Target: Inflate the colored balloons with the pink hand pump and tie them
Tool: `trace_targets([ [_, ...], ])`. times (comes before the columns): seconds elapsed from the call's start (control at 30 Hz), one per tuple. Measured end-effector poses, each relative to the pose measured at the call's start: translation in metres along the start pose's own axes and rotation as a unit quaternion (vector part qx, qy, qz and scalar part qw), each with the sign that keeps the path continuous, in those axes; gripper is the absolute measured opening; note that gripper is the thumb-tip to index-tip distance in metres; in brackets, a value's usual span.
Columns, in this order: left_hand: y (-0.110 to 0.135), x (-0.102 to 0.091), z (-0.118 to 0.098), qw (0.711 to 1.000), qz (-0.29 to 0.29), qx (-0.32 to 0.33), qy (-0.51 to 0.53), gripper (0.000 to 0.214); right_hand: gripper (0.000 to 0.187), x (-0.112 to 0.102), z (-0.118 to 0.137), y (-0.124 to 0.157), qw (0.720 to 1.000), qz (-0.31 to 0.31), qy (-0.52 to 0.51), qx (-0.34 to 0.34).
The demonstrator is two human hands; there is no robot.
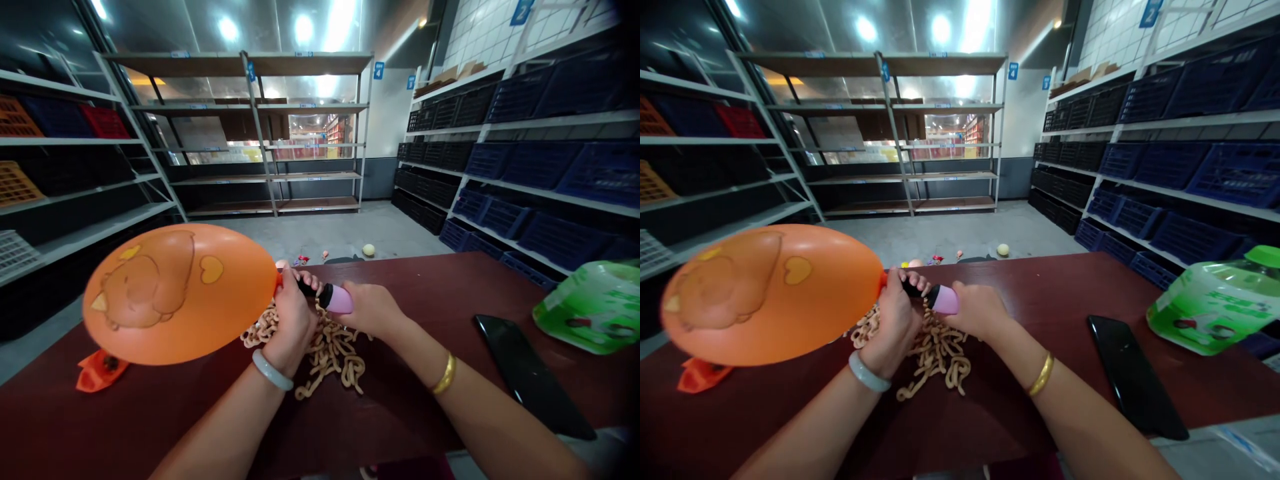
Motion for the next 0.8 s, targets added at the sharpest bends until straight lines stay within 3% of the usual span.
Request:
trace_targets([
  [0.13,-0.015,-0.006,-0.025,1.0,0.012,0.011,-0.024,0.031,0.05,-0.002,-0.002,-0.003,1.0,-0.012,-0.002,-0.006],
  [0.33,-0.046,-0.031,-0.086,0.995,-0.032,0.068,-0.063,0.029,0.059,-0.002,-0.022,-0.012,1.0,-0.028,0.001,-0.015],
  [0.43,-0.05,-0.036,-0.099,0.992,-0.044,0.09,-0.075,0.027,0.06,-0.002,-0.031,-0.013,0.999,-0.036,0.008,-0.016],
  [0.6,-0.044,-0.029,-0.082,0.994,-0.028,0.091,-0.063,0.026,0.058,-0.004,-0.034,-0.01,0.999,-0.032,0.02,0.002],
  [0.8,-0.017,-0.004,-0.027,0.997,0.026,0.041,-0.051,0.028,0.058,-0.012,-0.017,-0.002,0.999,-0.04,0.01,-0.014],
])
Point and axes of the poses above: each hand's wrist, its own y-axis away from the middle knuckle, its own x-axis out of the palm, z = x × y, the point moved 3 cm from there along -y, towards the middle knuckle, and after that the axes turned 11 degrees about z, right-handed, at the moved point
